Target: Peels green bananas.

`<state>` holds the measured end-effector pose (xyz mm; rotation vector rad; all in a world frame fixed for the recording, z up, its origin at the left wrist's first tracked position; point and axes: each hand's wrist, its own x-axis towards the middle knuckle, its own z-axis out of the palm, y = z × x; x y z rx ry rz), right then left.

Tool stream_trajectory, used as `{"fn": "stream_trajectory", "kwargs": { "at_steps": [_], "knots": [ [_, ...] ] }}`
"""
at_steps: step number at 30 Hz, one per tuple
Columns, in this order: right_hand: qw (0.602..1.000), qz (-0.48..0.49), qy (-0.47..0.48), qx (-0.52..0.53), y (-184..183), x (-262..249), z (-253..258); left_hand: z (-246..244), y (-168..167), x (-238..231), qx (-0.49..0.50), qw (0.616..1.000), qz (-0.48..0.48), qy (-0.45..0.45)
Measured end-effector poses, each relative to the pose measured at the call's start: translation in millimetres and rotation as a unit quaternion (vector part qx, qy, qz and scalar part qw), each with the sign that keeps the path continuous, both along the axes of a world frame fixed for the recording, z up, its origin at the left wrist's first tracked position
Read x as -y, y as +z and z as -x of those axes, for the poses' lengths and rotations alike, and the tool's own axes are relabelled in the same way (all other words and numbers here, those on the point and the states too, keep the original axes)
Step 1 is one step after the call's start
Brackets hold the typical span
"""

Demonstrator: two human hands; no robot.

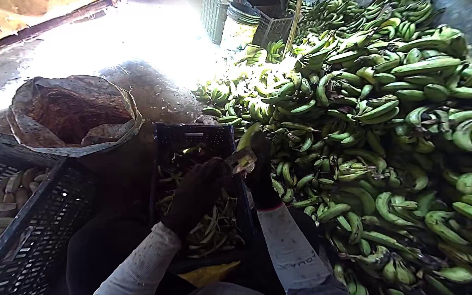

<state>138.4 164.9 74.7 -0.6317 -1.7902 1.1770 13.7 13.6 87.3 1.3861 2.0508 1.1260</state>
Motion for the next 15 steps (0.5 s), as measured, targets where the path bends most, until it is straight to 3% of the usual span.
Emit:
{"fn": "stream_trajectory", "kwargs": {
  "at_steps": [1, 3, 6, 11, 13, 15],
  "knots": [
    [0.995, 0.054, 0.087, -0.01, -6, 0, 0, 9, 0, -4, -0.033, 0.999, 0.018, 0.024],
    [0.946, 0.217, 0.24, -0.013, -12, 2, 6, 30, -5, -12, -0.061, 0.995, 0.047, 0.07],
    [0.896, 0.321, 0.306, 0.004, -8, 7, 8, 50, -16, -11, -0.028, 0.993, 0.015, 0.114],
    [0.937, 0.265, 0.215, -0.073, -6, -4, 11, 34, -3, -7, 0.029, 0.996, -0.022, 0.087],
    [0.95, 0.249, 0.146, -0.121, -7, -8, 13, 17, -5, -5, -0.026, 0.998, -0.035, 0.054],
    [0.936, 0.3, 0.082, -0.163, 1, -4, 15, 3, -12, -1, -0.106, 0.992, -0.042, 0.054]
  ]
}}
